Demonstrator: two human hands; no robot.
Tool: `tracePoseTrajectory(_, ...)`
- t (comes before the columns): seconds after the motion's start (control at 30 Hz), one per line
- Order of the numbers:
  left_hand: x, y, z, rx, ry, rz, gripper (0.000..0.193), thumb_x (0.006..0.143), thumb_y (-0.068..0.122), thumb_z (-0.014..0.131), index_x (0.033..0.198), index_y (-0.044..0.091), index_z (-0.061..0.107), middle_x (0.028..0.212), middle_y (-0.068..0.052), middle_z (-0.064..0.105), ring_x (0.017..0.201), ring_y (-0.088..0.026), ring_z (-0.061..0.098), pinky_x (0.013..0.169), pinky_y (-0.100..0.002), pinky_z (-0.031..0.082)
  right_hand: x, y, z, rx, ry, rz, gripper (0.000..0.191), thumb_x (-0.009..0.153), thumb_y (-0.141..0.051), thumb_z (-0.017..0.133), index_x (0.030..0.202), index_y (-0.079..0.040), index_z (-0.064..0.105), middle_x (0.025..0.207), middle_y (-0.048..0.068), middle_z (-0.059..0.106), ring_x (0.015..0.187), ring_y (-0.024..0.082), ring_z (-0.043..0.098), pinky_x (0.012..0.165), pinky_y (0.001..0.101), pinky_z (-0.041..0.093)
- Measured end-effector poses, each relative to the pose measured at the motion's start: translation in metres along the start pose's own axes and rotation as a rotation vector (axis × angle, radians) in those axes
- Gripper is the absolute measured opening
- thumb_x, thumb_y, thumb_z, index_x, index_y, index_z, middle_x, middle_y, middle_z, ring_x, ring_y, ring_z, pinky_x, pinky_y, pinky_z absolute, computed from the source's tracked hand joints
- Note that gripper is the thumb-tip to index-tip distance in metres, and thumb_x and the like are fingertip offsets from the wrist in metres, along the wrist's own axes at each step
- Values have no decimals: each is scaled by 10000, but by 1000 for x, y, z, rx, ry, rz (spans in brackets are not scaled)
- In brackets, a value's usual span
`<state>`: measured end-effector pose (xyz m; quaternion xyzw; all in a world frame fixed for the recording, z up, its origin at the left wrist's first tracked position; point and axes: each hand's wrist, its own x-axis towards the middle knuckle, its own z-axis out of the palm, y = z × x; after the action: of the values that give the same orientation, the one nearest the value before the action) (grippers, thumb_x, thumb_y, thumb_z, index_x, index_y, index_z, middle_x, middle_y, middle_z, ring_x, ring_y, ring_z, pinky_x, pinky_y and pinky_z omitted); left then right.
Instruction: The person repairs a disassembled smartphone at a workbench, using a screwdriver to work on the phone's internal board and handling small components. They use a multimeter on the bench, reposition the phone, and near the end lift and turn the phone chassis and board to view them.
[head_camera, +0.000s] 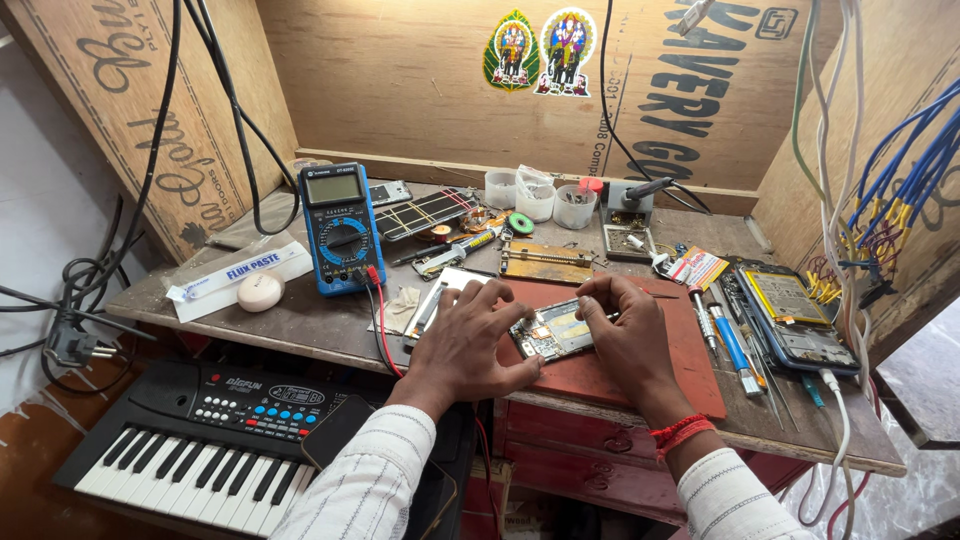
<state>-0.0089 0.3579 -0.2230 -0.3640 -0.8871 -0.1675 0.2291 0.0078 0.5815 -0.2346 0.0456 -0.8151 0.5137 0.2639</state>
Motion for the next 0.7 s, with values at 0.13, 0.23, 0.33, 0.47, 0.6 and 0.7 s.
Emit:
tracePoseTrajectory(0.13,0,0,1,-3,-7,-3,596,700,571,764,1140,172,721,1184,-78,579,1141,-282,532,966,-472,383,-1,-2,0,1,-1,6,102,934,-103,665,993,-39,720,781,20,736,717,64,681,620,260,537)
tracePoseTrajectory(0.23,-1,1,0,-2,-9,-4,583,708,568,764,1137,175,717,1165,-74,580,1135,-281,532,966,-476,380,-2,-2,-1,10,20,-2,101,936,-97,657,994,-39,716,795,22,739,741,59,698,635,250,547)
tracePoseTrajectory(0.33,0,2,-1,2,-19,-6,585,704,568,764,1133,173,711,1155,-74,580,1129,-279,533,959,-469,383,-3,0,-1,40,81,-39,99,942,-82,648,995,-30,713,831,25,742,768,65,703,668,234,552)
tracePoseTrajectory(0.47,1,3,-2,3,-28,-10,585,721,575,758,1136,166,708,1147,-74,583,1120,-277,535,952,-463,385,1,10,-4,218,274,-58,93,1006,-48,618,1069,6,661,885,61,686,772,85,633,665,228,522)
tracePoseTrajectory(0.6,2,2,-1,6,-24,-15,620,711,581,759,1149,145,700,1143,-81,588,1118,-279,539,962,-458,388,8,27,-9,497,405,-3,185,1019,11,504,1203,-6,511,947,72,656,748,85,585,602,217,490)
tracePoseTrajectory(0.7,1,0,0,-5,-11,-21,660,696,589,764,1167,133,690,1148,-82,597,1126,-279,545,983,-461,389,10,37,-12,511,450,-9,273,1003,56,462,1267,-11,446,1001,93,643,794,84,580,608,216,507)
